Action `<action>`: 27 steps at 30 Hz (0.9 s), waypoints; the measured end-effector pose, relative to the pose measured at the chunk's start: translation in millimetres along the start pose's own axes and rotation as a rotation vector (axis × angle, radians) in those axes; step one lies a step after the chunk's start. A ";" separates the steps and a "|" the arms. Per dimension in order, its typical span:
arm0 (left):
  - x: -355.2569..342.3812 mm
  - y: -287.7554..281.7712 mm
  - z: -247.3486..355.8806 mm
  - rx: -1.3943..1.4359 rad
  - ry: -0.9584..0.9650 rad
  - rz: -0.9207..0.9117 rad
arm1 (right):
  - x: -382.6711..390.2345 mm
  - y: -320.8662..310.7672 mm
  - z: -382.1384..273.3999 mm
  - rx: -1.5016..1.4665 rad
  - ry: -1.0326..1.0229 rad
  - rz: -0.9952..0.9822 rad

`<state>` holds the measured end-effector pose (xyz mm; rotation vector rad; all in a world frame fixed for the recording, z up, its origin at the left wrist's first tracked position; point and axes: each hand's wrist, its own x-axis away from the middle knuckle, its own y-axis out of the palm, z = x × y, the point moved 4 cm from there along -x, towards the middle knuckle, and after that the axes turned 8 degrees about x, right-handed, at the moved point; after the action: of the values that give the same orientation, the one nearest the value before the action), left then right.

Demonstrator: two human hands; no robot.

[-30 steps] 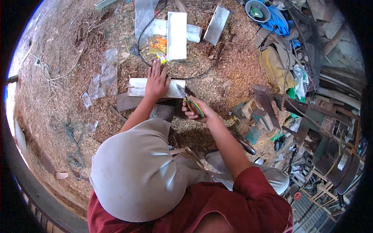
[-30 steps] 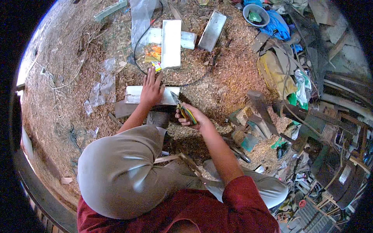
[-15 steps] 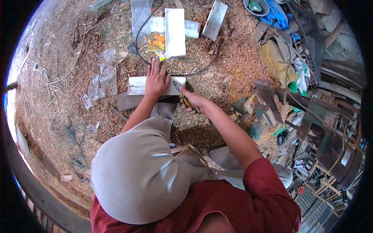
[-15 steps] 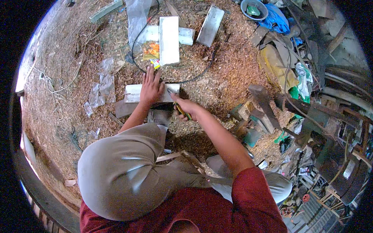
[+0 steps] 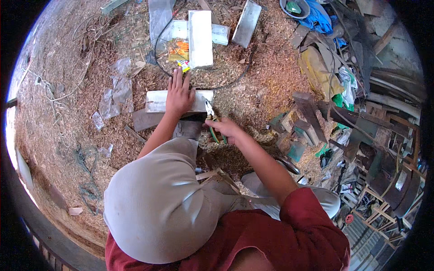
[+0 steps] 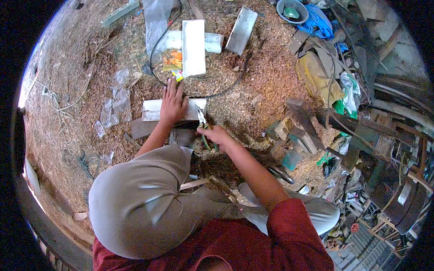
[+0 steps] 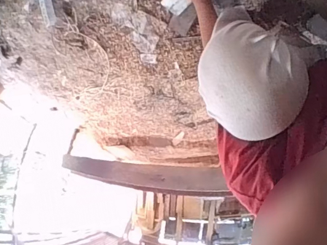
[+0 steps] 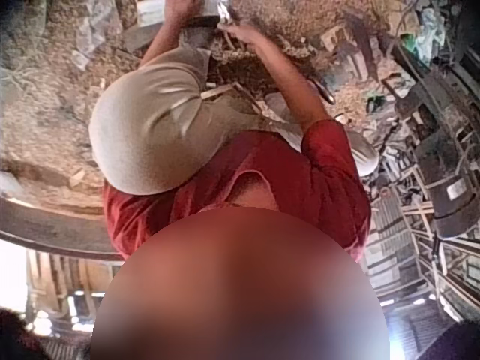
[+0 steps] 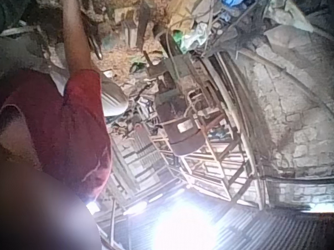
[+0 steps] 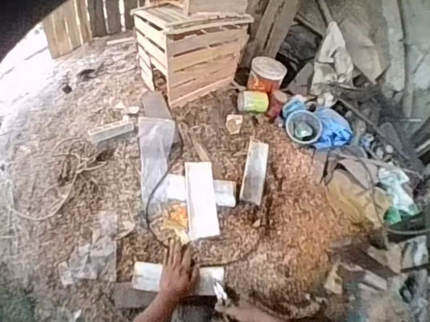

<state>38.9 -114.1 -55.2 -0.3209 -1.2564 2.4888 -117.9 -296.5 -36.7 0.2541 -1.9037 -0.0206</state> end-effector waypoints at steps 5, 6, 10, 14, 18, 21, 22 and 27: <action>1.1 0.4 0.0 0.012 -0.002 0.007 | 4.3 5.7 0.5 -0.119 -0.059 -0.034; 1.6 -0.7 -0.1 0.014 -0.006 0.004 | 5.8 4.1 -1.2 -0.090 -0.044 -0.043; -0.3 -2.8 1.9 0.015 -0.022 -0.013 | 3.1 -5.2 -1.9 -0.049 -0.028 -0.184; -2.0 -1.8 2.6 0.023 -0.030 -0.021 | -3.7 -3.4 3.4 -0.225 0.012 -0.259; -0.5 0.5 -0.6 0.015 -0.008 0.002 | -2.3 5.1 -0.7 -0.452 0.026 -0.303; 0.8 -1.5 -3.6 0.013 -0.021 0.002 | 5.6 13.8 -13.4 -0.566 0.022 -0.308; 1.5 -2.8 -4.7 0.013 -0.029 0.002 | 7.1 14.9 -16.9 -0.546 0.035 -0.272; -4.5 0.3 1.1 0.013 -0.012 0.027 | -5.4 10.7 -20.2 -0.576 0.115 -0.403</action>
<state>42.6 -116.8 -54.5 -0.3226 -1.2474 2.5243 -99.0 -282.8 -33.4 0.2323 -1.6263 -0.7936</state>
